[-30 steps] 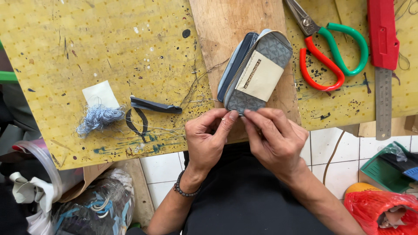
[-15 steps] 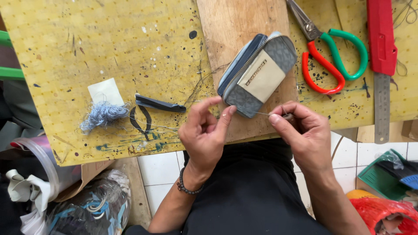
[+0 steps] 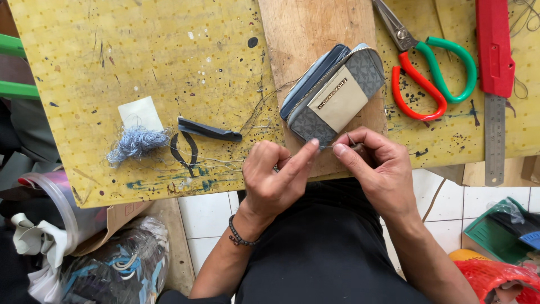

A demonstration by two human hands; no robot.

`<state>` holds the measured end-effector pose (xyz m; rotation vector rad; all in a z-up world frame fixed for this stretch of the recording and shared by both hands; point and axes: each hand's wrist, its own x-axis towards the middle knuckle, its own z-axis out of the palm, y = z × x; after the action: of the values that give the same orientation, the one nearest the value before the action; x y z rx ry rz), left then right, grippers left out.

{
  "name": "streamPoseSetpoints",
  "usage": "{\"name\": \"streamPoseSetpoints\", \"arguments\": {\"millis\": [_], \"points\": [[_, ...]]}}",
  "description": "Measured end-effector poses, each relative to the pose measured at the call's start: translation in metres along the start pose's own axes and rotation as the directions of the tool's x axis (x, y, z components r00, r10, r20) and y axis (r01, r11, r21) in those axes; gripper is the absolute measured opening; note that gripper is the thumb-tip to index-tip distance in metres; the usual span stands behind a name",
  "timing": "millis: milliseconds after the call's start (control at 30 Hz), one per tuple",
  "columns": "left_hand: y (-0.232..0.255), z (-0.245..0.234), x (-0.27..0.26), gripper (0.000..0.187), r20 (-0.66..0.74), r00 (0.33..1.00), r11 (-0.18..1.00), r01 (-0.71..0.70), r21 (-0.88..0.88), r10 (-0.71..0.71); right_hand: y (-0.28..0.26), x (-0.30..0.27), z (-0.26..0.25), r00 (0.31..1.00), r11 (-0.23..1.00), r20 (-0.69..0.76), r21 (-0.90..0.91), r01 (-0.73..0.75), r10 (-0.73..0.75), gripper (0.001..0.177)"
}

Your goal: The person is hand-sewing a wallet using a needle and thread. They repeatedly insert the needle into the wallet's edge and pull the thread through to secure the stitching.

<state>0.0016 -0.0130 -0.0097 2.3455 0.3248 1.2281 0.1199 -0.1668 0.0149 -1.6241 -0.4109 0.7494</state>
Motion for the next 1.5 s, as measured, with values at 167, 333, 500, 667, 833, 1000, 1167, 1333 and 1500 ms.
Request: {"name": "streamPoseSetpoints", "arguments": {"millis": [167,333,500,667,833,1000,1167,1333,1500], "points": [[0.006,-0.014,0.012,0.021,0.062,0.96,0.904,0.279,-0.325,-0.273,-0.023,0.004,0.003,0.901,0.872,-0.018,-0.262,0.414,-0.433,0.042],[0.006,-0.031,0.017,0.024,0.289,0.866,0.791,0.493,-0.362,-0.407,-0.027,0.01,0.01,0.832,0.734,0.239,-0.392,0.555,-0.501,0.058],[0.007,-0.03,0.02,0.02,0.259,0.878,0.799,0.475,-0.369,-0.403,-0.018,0.018,0.019,0.791,0.73,0.246,-0.305,0.611,-0.56,0.022],[0.001,-0.023,0.021,0.017,0.234,0.881,0.819,0.471,-0.329,-0.412,-0.025,0.017,0.008,0.889,0.848,0.187,-0.272,0.455,-0.418,0.003],[0.003,-0.009,0.013,0.022,0.059,0.896,0.827,0.43,-0.363,-0.44,-0.011,0.018,-0.004,0.936,0.975,0.281,0.121,0.186,-0.213,0.007],[0.011,-0.011,0.013,0.022,0.201,0.761,0.662,0.64,-0.389,-0.617,-0.007,0.017,-0.005,0.956,0.82,0.295,0.547,-0.17,0.001,0.033],[0.009,-0.014,0.013,0.008,0.31,0.705,0.625,0.709,-0.328,-0.637,-0.01,0.015,0.002,0.973,0.899,0.23,0.43,-0.082,-0.021,0.039],[0.008,-0.018,0.014,0.008,0.39,0.692,0.599,0.722,-0.347,-0.608,0.001,0.017,0.003,0.944,0.728,0.329,0.653,-0.208,-0.026,0.058],[0.013,-0.024,0.014,0.012,0.424,0.622,0.516,0.783,-0.347,-0.659,-0.029,0.009,0.012,0.936,0.951,0.198,0.173,0.257,-0.289,0.056]]}}
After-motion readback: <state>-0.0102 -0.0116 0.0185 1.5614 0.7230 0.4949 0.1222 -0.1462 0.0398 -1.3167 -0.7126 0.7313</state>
